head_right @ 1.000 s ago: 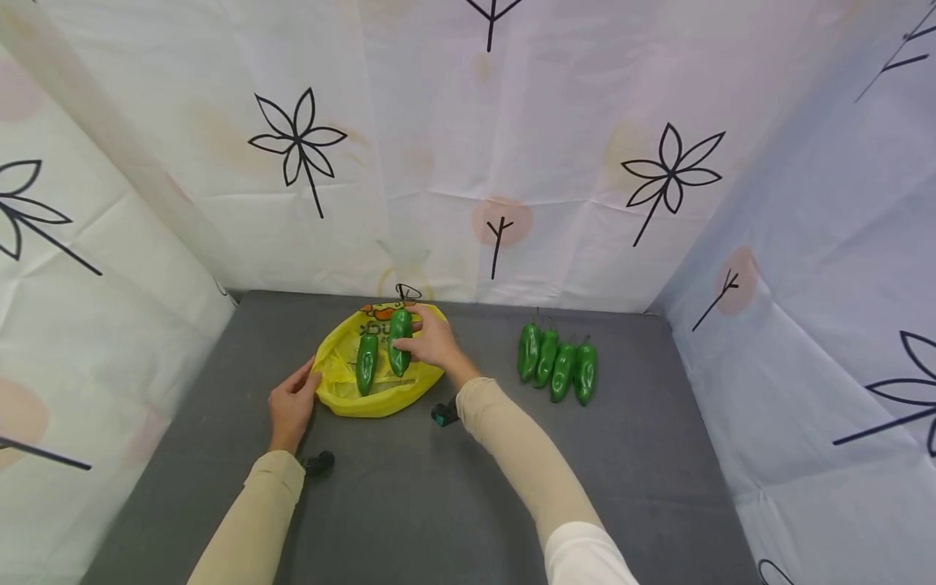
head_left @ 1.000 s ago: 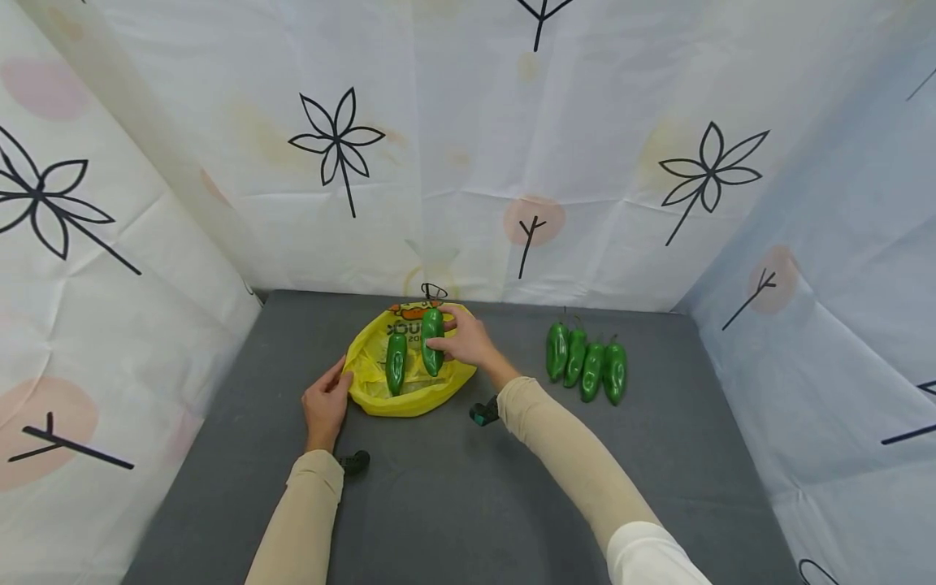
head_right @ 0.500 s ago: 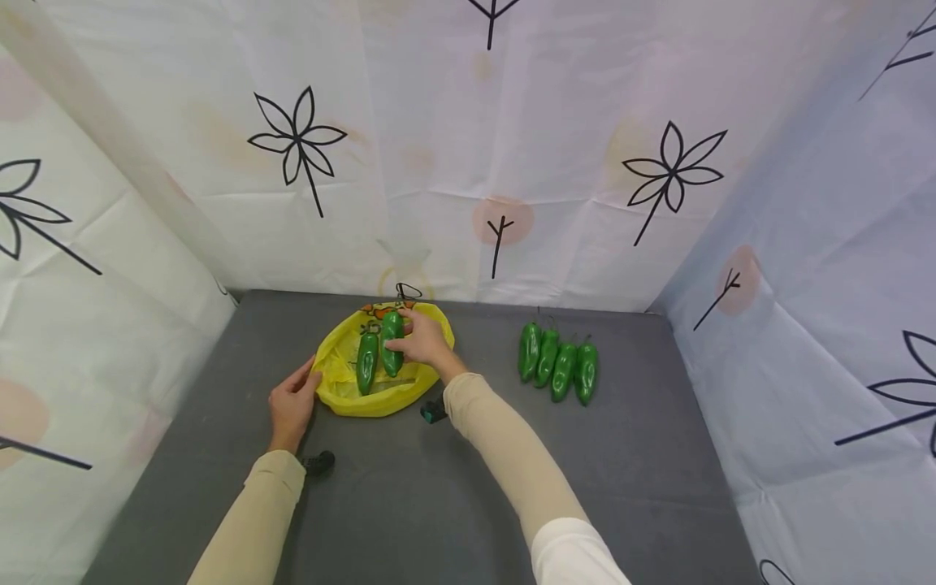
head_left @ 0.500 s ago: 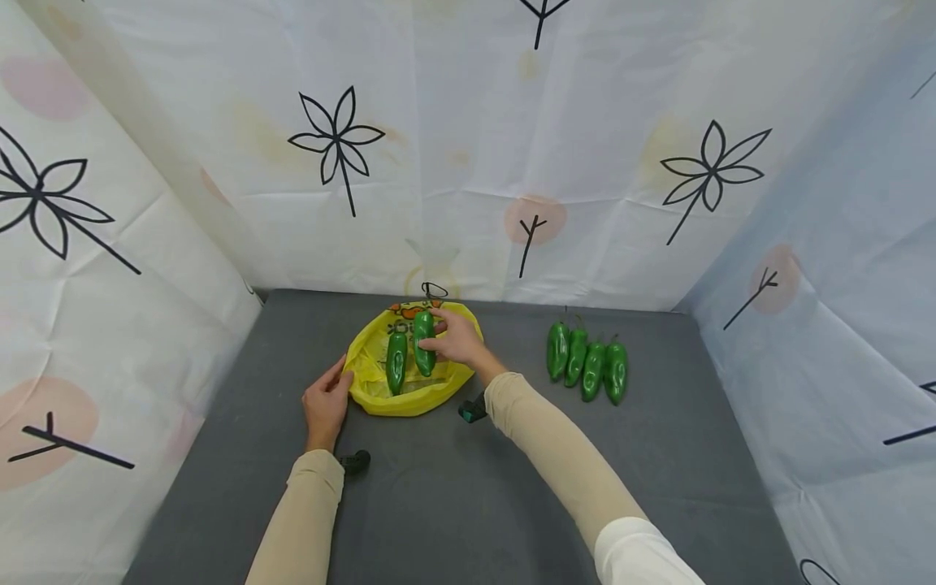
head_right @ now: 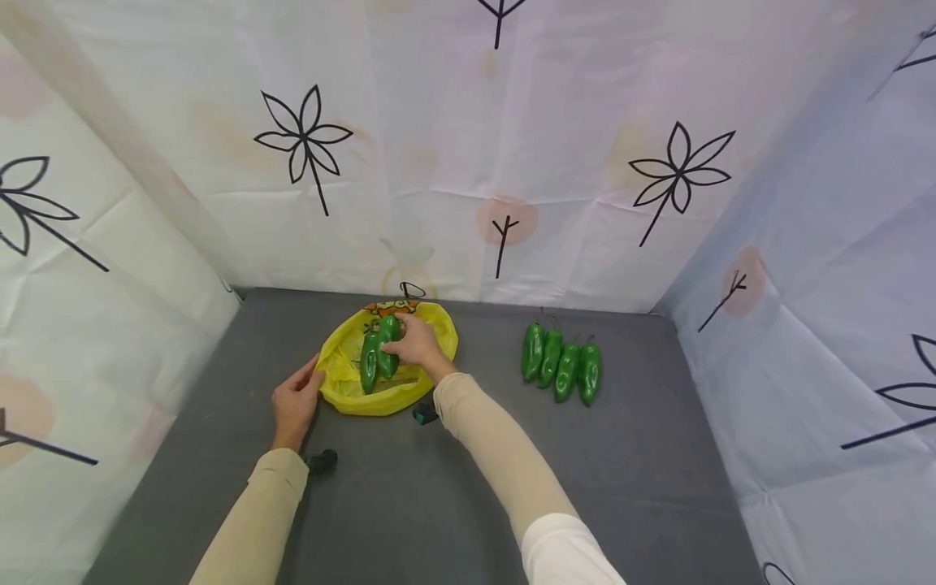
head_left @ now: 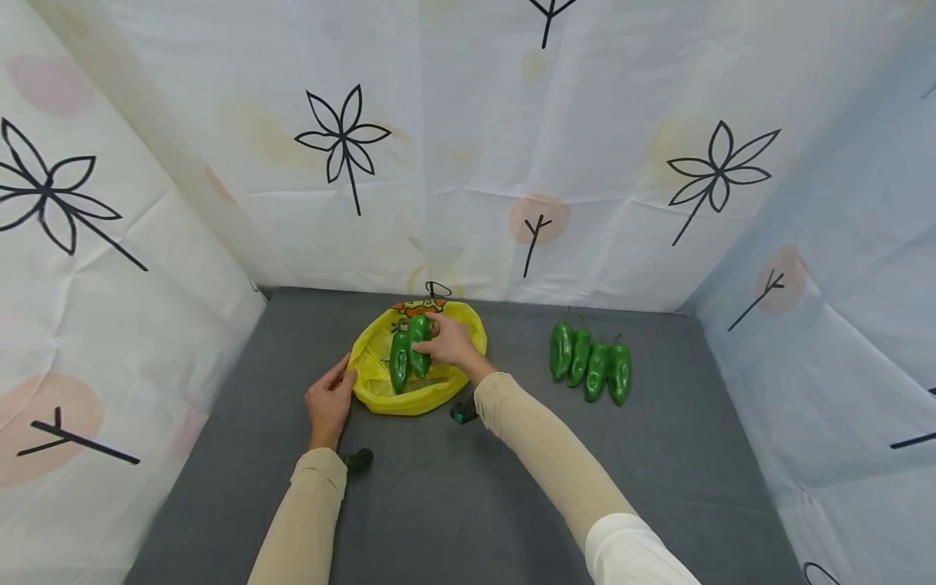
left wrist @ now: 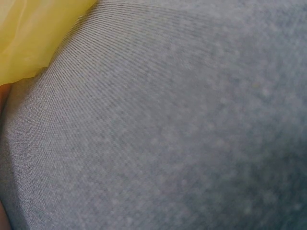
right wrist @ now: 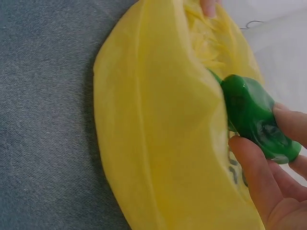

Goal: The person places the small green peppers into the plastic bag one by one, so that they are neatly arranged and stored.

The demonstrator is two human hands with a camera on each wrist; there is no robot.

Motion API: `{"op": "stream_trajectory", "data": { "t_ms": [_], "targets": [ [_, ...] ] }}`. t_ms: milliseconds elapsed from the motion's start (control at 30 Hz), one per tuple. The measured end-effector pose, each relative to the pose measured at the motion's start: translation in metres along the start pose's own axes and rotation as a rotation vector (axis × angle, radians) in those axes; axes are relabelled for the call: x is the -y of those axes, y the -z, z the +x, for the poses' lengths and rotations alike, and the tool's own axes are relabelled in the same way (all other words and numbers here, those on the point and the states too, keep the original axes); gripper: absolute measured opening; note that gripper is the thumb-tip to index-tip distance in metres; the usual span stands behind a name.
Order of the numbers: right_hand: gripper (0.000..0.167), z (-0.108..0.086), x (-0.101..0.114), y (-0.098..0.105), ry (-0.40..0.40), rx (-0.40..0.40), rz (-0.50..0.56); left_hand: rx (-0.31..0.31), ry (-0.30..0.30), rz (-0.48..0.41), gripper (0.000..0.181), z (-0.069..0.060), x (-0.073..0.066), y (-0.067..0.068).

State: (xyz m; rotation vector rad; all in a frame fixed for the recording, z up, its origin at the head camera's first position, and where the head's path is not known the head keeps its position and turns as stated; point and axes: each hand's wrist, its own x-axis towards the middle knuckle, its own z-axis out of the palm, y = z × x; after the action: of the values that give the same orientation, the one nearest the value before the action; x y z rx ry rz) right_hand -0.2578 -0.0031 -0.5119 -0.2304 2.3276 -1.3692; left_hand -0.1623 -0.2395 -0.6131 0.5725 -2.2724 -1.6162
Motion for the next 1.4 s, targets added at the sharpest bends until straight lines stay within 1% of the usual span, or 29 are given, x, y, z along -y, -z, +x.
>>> {"op": "stream_trajectory", "data": {
  "t_ms": [100,400,700,900,967,1167,1267,1400],
  "targets": [
    [0.077,-0.002,0.002,-0.004,-0.012,-0.008,0.004,0.005,-0.009,0.009,0.039,0.000,-0.001,-0.001],
    [0.076,0.005,-0.002,-0.015,-0.020,-0.039,-0.031,0.000,-0.012,0.003,0.039,0.000,-0.001,0.000],
    [0.072,0.004,-0.003,-0.016,-0.026,-0.063,-0.061,-0.010,-0.012,-0.018,0.038,0.003,0.001,0.000],
    [0.074,0.005,-0.007,-0.016,-0.040,-0.077,-0.106,-0.003,-0.002,-0.005,0.039,0.000,0.001,0.000],
    [0.074,0.006,-0.009,-0.016,-0.041,-0.075,-0.124,-0.002,-0.003,-0.006,0.039,0.000,0.001,-0.001],
    [0.071,0.007,-0.010,-0.015,-0.044,-0.043,-0.116,-0.003,-0.010,-0.013,0.039,0.001,0.000,-0.001],
    [0.069,0.006,-0.009,-0.015,-0.040,-0.036,-0.141,0.004,-0.003,-0.010,0.039,0.001,-0.001,0.000],
    [0.069,0.004,-0.007,-0.013,-0.043,-0.031,-0.148,0.006,0.011,-0.005,0.040,0.000,-0.002,0.000]
  ]
}}
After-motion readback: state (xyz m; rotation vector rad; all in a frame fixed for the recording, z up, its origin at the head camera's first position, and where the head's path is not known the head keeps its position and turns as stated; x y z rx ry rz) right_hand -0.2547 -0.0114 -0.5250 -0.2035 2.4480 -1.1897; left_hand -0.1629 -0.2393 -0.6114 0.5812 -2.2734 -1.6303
